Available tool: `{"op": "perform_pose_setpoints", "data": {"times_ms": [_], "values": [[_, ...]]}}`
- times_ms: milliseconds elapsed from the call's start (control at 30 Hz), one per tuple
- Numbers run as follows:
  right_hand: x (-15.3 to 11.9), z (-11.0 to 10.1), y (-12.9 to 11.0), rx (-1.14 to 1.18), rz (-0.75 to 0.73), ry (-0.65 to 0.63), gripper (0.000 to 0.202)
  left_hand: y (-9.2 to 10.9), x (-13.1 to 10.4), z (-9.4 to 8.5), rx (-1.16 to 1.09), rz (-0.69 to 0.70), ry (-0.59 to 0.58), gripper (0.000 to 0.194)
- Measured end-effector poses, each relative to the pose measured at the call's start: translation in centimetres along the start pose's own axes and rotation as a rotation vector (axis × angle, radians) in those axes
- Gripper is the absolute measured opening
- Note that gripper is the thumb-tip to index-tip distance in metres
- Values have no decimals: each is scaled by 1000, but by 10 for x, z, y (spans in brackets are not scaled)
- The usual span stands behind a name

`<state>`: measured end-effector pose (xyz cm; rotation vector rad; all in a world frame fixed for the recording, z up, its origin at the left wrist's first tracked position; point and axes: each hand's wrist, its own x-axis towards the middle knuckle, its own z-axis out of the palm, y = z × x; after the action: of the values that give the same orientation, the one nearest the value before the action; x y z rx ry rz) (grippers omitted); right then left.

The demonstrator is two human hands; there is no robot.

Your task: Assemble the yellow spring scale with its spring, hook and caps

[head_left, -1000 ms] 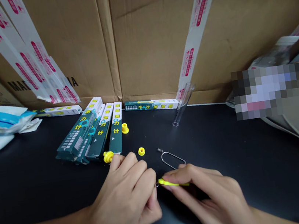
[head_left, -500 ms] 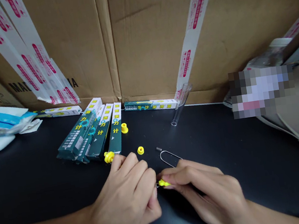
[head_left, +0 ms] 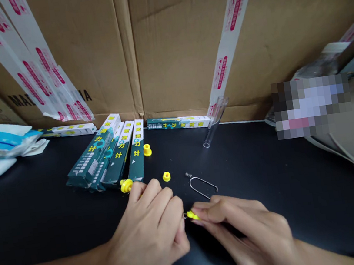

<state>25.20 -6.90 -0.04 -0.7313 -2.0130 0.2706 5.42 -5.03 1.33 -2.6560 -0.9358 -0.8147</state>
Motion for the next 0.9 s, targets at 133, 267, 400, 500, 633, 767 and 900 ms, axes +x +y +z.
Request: {"op": "perform_pose_setpoints", "data": {"times_ms": [133, 267, 400, 500, 633, 767, 900], "values": [[-2, -1, 0, -18, -13, -8, 17, 1, 1, 1, 11, -5, -3, 29], [1, 0, -1, 75, 72, -25, 18, 1, 2, 1, -2, 4, -3, 29], [5, 0, 0, 96, 160, -34, 16, -1, 1, 0, -11, -14, -10, 30], [7, -2, 3, 78, 140, -35, 21, -2, 1, -1, -23, -5, -7, 27], [7, -5, 6, 31, 78, -34, 23, -2, 2, -2, -14, 15, -2, 25], [7, -6, 6, 5, 73, -48, 25, -1, 3, -2, 3, 48, 12, 26], [6, -6, 6, 25, 45, -43, 26, -1, 2, 0, 7, 71, 38, 27]]}}
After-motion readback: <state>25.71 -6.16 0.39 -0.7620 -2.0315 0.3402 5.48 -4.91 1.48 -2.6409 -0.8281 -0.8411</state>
